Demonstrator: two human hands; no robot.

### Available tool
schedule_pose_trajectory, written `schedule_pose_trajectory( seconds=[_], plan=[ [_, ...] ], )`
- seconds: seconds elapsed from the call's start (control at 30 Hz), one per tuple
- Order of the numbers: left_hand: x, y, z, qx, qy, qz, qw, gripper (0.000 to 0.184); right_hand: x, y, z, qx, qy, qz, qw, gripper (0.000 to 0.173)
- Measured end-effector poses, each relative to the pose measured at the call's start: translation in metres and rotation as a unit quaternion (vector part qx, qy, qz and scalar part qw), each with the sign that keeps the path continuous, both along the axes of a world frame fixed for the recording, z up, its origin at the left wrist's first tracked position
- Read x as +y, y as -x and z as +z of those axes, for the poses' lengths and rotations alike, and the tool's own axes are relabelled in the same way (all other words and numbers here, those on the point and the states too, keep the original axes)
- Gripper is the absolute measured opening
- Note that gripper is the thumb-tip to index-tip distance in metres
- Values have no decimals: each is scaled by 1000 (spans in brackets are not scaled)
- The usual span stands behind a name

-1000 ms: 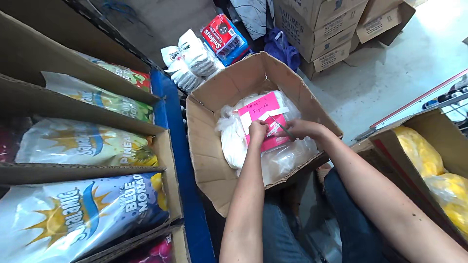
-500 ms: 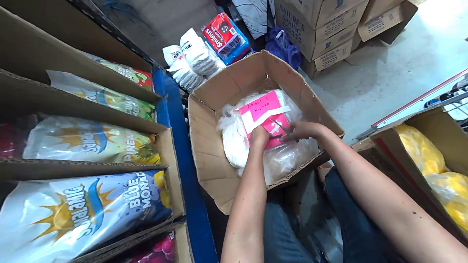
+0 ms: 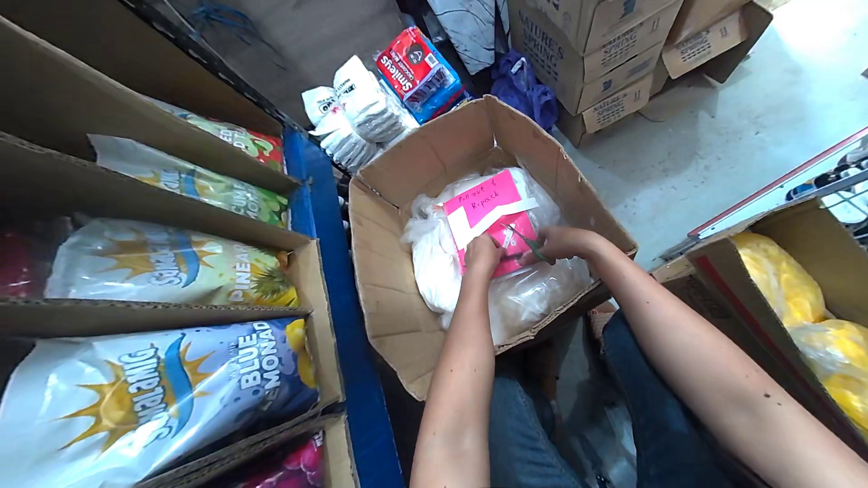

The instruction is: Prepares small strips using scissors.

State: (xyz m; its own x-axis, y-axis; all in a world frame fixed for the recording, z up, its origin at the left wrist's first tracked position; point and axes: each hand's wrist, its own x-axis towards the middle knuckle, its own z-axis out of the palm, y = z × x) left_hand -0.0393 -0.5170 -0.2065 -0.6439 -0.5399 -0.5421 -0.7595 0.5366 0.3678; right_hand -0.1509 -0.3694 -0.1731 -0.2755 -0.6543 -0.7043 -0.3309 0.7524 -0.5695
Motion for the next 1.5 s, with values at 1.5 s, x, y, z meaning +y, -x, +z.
schedule_pose_trajectory(
  seconds=[1.5],
  plan=[
    [17, 13, -2, 7, 20, -26, 999, 29, 0, -1, 5, 8, -1, -5, 1000, 58]
  ],
)
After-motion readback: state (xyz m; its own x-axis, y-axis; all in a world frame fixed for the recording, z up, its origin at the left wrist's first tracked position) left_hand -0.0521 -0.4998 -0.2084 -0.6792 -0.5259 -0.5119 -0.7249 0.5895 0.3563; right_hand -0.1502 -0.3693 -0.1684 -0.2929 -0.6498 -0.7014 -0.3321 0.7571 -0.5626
